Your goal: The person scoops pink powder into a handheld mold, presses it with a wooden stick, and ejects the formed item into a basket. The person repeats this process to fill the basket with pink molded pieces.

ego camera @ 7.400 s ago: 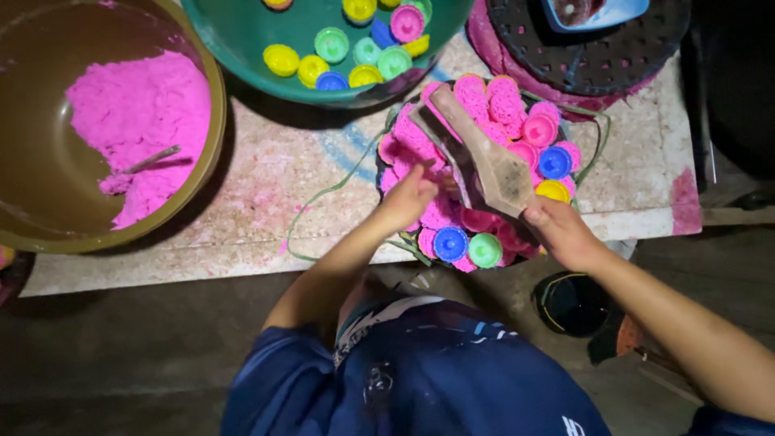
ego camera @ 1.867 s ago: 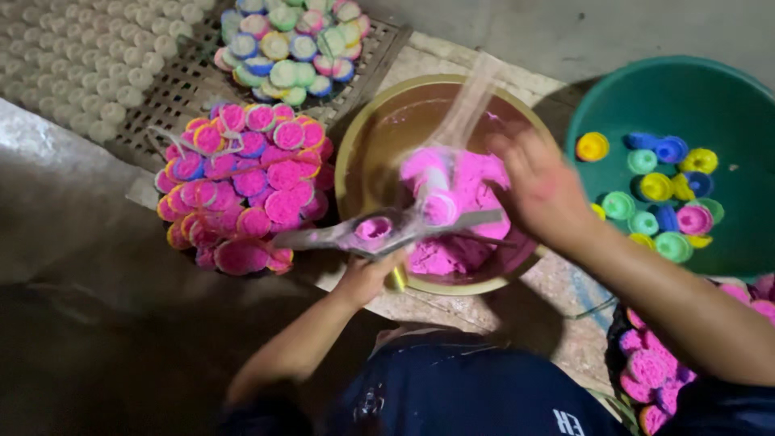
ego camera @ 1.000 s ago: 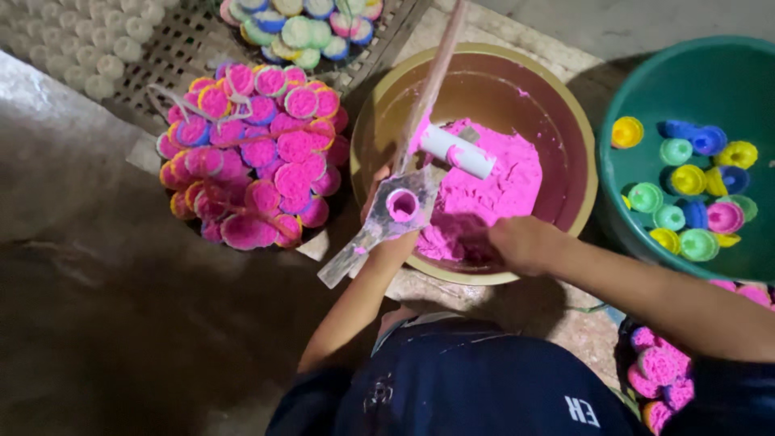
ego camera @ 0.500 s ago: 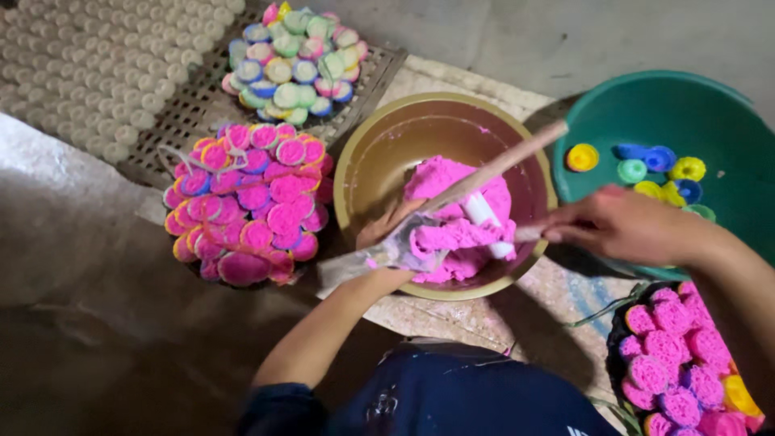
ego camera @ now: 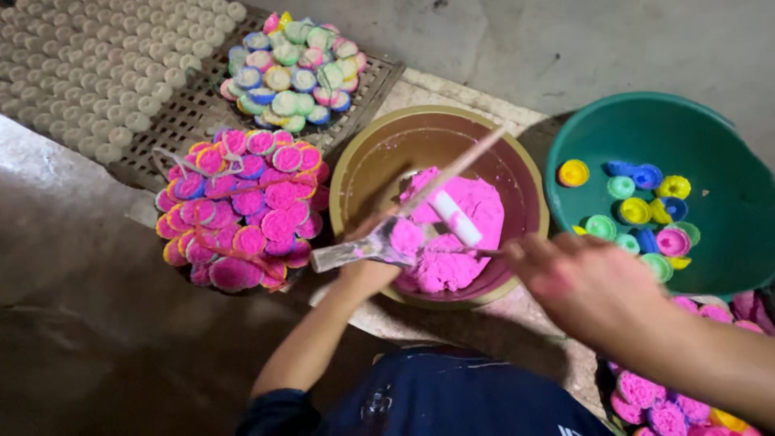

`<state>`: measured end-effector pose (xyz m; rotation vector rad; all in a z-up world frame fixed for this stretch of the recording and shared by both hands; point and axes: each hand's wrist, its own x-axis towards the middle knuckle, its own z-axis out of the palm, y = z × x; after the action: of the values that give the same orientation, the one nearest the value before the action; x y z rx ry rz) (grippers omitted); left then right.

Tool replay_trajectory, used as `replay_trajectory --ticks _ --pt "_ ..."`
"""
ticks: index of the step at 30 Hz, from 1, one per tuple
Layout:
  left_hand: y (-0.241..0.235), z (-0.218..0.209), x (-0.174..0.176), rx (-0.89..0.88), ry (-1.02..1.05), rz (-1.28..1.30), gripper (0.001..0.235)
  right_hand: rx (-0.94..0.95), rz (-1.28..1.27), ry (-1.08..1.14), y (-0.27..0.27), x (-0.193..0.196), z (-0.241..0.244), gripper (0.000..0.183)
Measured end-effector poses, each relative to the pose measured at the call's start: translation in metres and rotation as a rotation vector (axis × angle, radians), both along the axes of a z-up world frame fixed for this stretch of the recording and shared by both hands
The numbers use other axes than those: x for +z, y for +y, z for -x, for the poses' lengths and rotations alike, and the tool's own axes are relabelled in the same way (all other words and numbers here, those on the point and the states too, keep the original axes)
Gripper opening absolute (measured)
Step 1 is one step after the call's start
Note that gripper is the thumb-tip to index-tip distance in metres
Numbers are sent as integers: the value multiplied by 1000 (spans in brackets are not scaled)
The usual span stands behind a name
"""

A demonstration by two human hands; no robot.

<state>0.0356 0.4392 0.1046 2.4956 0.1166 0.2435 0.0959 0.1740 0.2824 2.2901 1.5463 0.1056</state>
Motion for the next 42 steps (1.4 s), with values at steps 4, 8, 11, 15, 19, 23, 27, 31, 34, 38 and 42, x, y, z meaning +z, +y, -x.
replay_trajectory --ticks 4,8,11,15,19,23,27,31,34,38,42 --pt "1 -8 18 -33 -221 -23 49 9 54 -16 22 1 -5 45" --pt "-11 -8 12 -175 -455 206 64 121 96 -81 62 -38 1 18" --pt "-4 -3 0 -59 -238 53 69 161 -40 -16 48 -49 3 29" --pt "15 -7 -4 86 -369 98 42 -81 -346 59 12 -25 -7 37" --pt "16 -22 8 258 -507 21 31 -230 -782 516 34 -35 -10 41" --pt "10 -32 24 463 -551 -324 38 -281 -940 793 64 -105 1 52" --pt "17 -28 36 336 -425 -245 55 -433 -839 987 32 -161 -8 43" --pt "11 -36 37 322 -275 -303 45 -417 -996 1017 15 -180 -42 40" --pt "2 -44 24 370 -280 -226 55 -423 -1038 933 28 -195 -40 40" --pt "21 -56 9 407 -214 -281 65 -441 -985 958 45 -203 -20 41" --pt "43 -50 9 219 -577 -327 58 -312 -947 924 23 -175 -34 37"
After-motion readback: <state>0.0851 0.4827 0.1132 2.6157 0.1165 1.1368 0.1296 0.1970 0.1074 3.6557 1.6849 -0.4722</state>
